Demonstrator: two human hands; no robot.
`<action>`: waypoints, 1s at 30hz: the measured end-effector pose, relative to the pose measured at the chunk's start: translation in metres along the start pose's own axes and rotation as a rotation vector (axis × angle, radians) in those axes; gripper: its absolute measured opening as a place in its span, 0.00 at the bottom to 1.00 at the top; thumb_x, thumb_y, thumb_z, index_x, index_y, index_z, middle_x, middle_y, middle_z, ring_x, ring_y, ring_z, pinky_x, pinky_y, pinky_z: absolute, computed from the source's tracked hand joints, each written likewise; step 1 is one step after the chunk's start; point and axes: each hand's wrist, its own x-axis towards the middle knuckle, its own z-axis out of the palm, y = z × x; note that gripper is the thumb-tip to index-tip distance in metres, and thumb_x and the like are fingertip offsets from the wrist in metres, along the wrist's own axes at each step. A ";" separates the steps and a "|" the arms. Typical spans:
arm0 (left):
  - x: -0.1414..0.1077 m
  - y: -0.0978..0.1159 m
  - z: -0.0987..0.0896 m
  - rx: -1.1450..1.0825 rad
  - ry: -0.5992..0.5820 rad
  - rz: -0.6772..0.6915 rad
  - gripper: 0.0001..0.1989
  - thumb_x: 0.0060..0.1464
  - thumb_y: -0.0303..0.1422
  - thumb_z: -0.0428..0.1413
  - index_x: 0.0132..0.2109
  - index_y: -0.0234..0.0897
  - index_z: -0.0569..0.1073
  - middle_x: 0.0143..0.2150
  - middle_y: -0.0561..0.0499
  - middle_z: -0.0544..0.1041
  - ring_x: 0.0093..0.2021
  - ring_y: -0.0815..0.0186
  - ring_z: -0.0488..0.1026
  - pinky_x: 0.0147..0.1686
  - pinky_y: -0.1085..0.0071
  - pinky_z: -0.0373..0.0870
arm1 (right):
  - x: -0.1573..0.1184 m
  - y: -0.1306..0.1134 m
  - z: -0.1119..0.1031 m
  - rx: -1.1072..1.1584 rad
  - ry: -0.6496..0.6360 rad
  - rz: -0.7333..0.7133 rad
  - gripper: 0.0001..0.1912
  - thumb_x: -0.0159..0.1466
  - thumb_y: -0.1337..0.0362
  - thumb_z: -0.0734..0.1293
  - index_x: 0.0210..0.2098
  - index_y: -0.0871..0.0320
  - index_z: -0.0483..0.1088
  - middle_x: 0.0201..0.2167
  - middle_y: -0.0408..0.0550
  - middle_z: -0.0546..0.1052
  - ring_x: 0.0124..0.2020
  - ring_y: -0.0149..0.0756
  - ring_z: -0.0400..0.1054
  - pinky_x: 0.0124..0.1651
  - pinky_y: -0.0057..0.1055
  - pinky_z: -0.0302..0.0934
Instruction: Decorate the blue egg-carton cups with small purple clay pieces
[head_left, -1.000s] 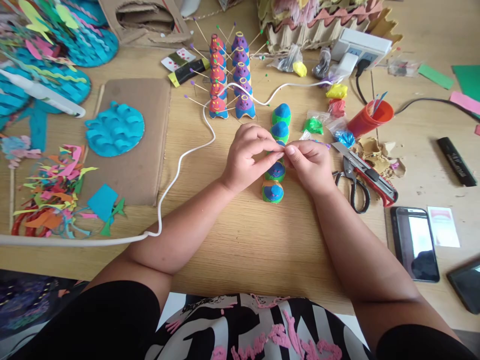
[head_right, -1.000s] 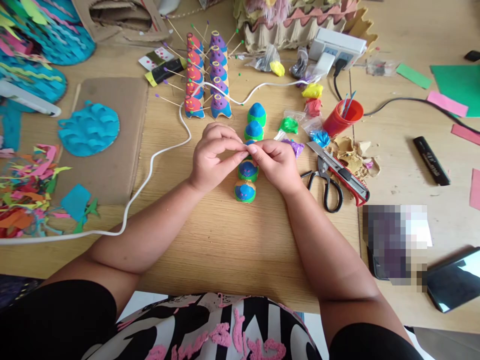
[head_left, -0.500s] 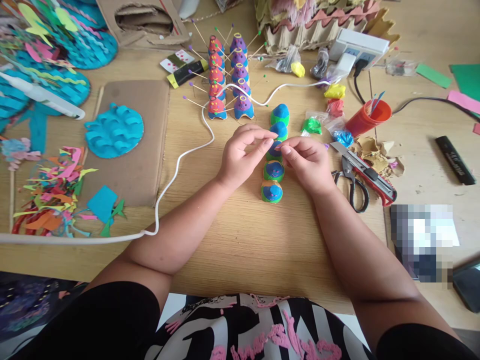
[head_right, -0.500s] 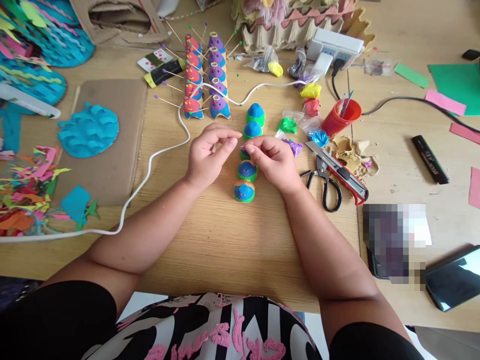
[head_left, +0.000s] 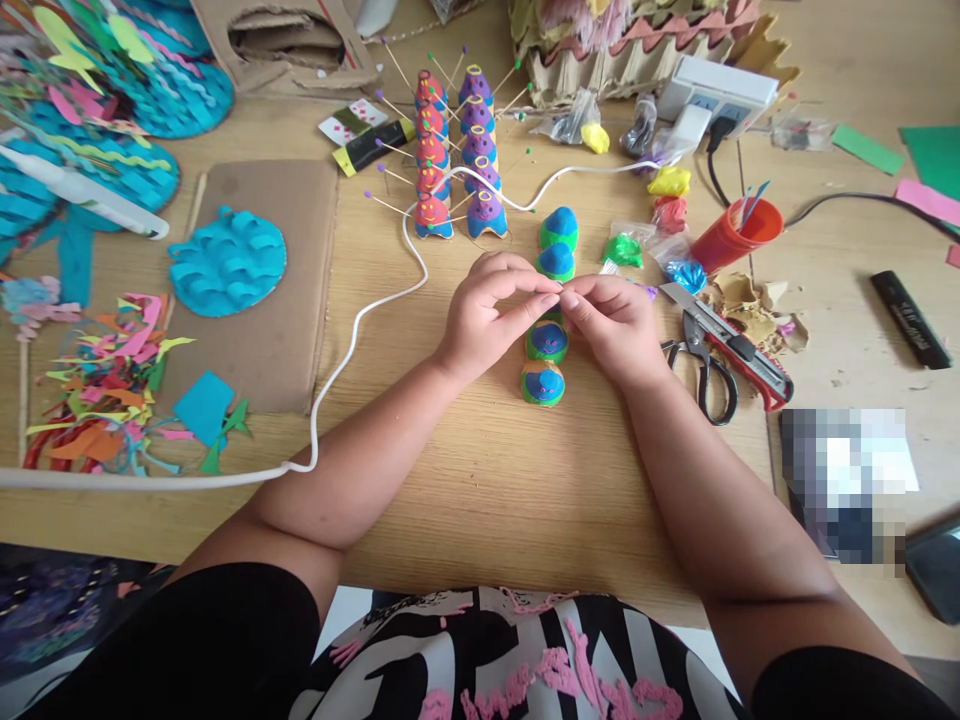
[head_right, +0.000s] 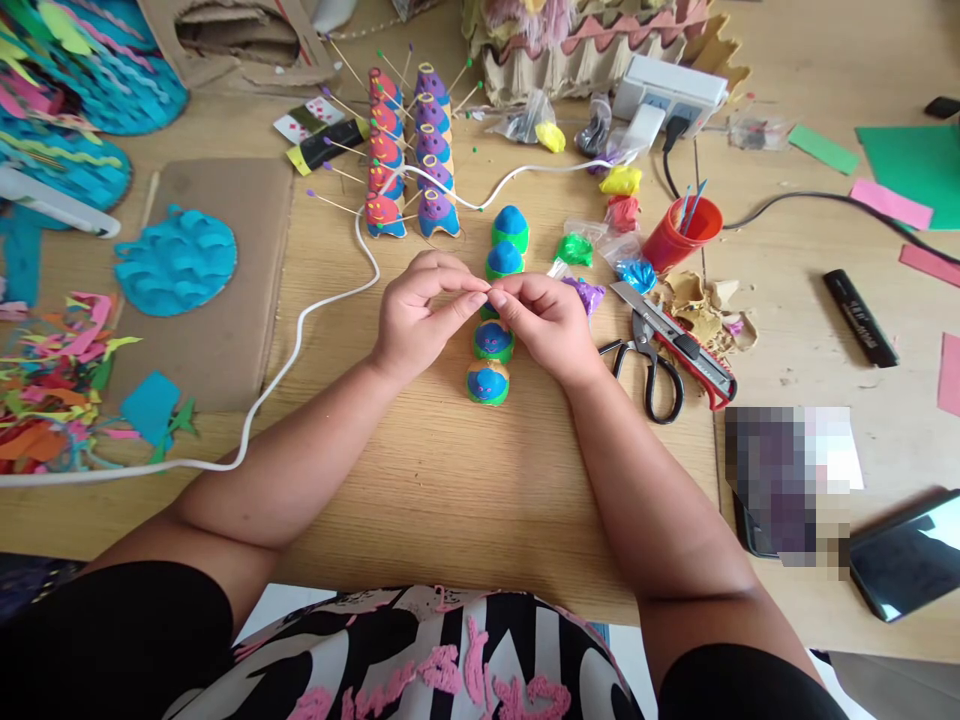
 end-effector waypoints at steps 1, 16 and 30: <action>0.000 0.000 0.000 0.009 0.004 0.006 0.19 0.75 0.53 0.59 0.48 0.46 0.86 0.44 0.50 0.86 0.50 0.61 0.83 0.59 0.59 0.80 | 0.000 0.000 0.000 -0.001 -0.007 -0.002 0.33 0.59 0.30 0.79 0.32 0.56 0.79 0.22 0.39 0.71 0.25 0.28 0.60 0.29 0.29 0.59; 0.000 0.005 0.001 -0.002 0.062 0.017 0.19 0.77 0.51 0.58 0.46 0.43 0.83 0.44 0.49 0.86 0.50 0.62 0.83 0.58 0.61 0.80 | 0.001 0.005 0.004 0.057 0.011 0.017 0.32 0.56 0.31 0.82 0.34 0.55 0.79 0.24 0.40 0.74 0.24 0.28 0.61 0.28 0.29 0.60; 0.000 0.004 0.000 0.003 0.046 0.005 0.20 0.77 0.52 0.58 0.46 0.44 0.85 0.43 0.50 0.87 0.50 0.63 0.84 0.57 0.61 0.81 | -0.001 0.000 0.001 0.048 -0.041 0.029 0.33 0.58 0.30 0.80 0.35 0.55 0.79 0.23 0.40 0.72 0.24 0.28 0.60 0.28 0.29 0.58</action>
